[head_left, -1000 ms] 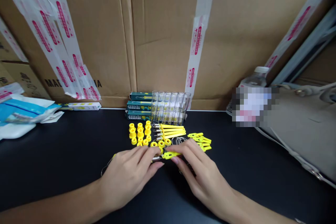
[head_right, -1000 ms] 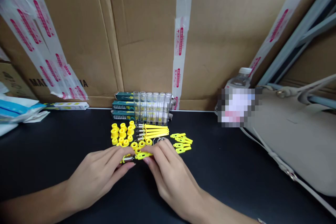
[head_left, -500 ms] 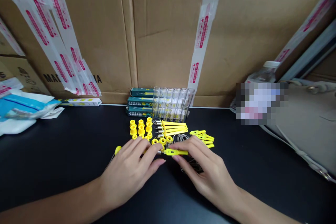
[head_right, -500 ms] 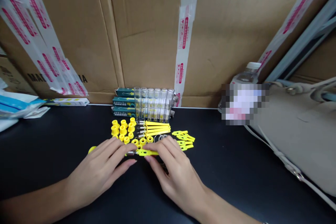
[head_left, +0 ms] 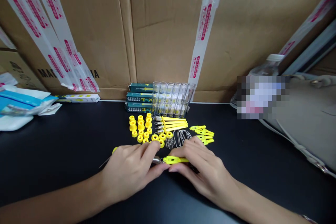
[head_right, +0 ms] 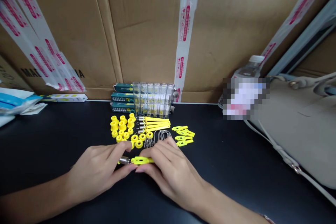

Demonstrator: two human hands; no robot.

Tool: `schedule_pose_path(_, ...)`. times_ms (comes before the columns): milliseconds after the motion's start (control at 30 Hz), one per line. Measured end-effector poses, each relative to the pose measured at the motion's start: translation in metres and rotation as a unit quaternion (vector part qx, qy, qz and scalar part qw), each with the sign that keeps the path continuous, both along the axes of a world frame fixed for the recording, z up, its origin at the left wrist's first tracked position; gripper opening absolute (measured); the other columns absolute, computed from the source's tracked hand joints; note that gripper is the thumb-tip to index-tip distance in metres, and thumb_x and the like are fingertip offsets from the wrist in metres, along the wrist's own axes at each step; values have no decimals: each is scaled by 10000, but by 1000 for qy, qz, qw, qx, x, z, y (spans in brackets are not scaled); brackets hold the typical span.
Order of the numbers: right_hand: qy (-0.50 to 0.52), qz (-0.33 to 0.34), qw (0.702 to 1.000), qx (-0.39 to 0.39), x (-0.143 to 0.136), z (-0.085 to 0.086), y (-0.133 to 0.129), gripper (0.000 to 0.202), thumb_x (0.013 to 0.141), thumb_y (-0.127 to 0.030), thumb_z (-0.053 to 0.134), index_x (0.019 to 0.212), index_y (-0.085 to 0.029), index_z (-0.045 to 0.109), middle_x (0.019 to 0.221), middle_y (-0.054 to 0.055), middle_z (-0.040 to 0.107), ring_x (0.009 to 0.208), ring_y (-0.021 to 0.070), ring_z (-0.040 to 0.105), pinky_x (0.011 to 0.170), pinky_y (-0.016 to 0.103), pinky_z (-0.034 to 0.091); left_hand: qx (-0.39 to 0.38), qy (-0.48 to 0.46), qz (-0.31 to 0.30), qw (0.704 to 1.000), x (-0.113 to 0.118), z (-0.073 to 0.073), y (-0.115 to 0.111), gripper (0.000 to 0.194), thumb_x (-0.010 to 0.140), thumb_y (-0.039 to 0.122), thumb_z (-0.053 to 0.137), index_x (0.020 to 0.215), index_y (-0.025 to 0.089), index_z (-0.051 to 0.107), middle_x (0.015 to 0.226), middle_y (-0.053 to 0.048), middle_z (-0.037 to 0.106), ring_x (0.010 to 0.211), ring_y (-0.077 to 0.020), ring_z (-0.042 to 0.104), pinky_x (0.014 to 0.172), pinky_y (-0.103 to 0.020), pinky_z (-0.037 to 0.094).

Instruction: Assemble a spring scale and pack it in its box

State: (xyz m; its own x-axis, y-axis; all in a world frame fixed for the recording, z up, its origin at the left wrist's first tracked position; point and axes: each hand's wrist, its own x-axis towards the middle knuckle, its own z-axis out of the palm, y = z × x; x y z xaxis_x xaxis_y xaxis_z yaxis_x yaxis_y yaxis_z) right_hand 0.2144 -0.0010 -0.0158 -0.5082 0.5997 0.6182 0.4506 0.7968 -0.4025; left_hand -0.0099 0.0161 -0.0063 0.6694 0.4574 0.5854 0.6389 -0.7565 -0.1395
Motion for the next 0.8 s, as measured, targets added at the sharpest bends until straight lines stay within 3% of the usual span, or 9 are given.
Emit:
schedule_pose_path(233, 17, -32, 999, -18, 1, -1, 2, 142, 1035, -255, 542, 1164, -209, 580, 1030, 46, 743, 813, 178, 650, 761, 325, 473, 6, 1, -21, 1000, -1, -1, 1, 288, 1086, 314, 346, 910, 196, 542, 655, 26, 654, 505, -168, 670, 457, -304, 473)
schedule_pose_path(400, 27, -32, 999, 2, 0, 0, 2, 57, 1006, -198, 591, 1061, -207, 603, 936, 21, 730, 751, 165, 634, 736, 328, 454, -8, -12, -32, 999, -2, 0, 4, 226, 1071, 307, 402, 990, 177, 569, 779, -10, 694, 671, -202, 706, 555, -326, 530)
schedule_pose_path(600, 47, -59, 997, 14, 0, 2, 2, 135, 959, -75, 591, 1021, -195, 601, 903, 23, 695, 782, 167, 626, 726, 327, 450, -51, -33, -29, 998, -2, 1, 6, 256, 1059, 351, 417, 1013, 178, 600, 837, -29, 707, 770, -233, 693, 654, -367, 571)
schedule_pose_path(800, 53, -69, 996, 10, 0, 3, 1, 141, 947, -117, 642, 1056, -207, 641, 915, 35, 719, 797, 188, 656, 736, 347, 478, -56, -57, -33, 996, -1, -2, 5, 211, 1069, 261, 413, 1068, 161, 599, 911, -34, 743, 799, -213, 726, 733, -374, 588)
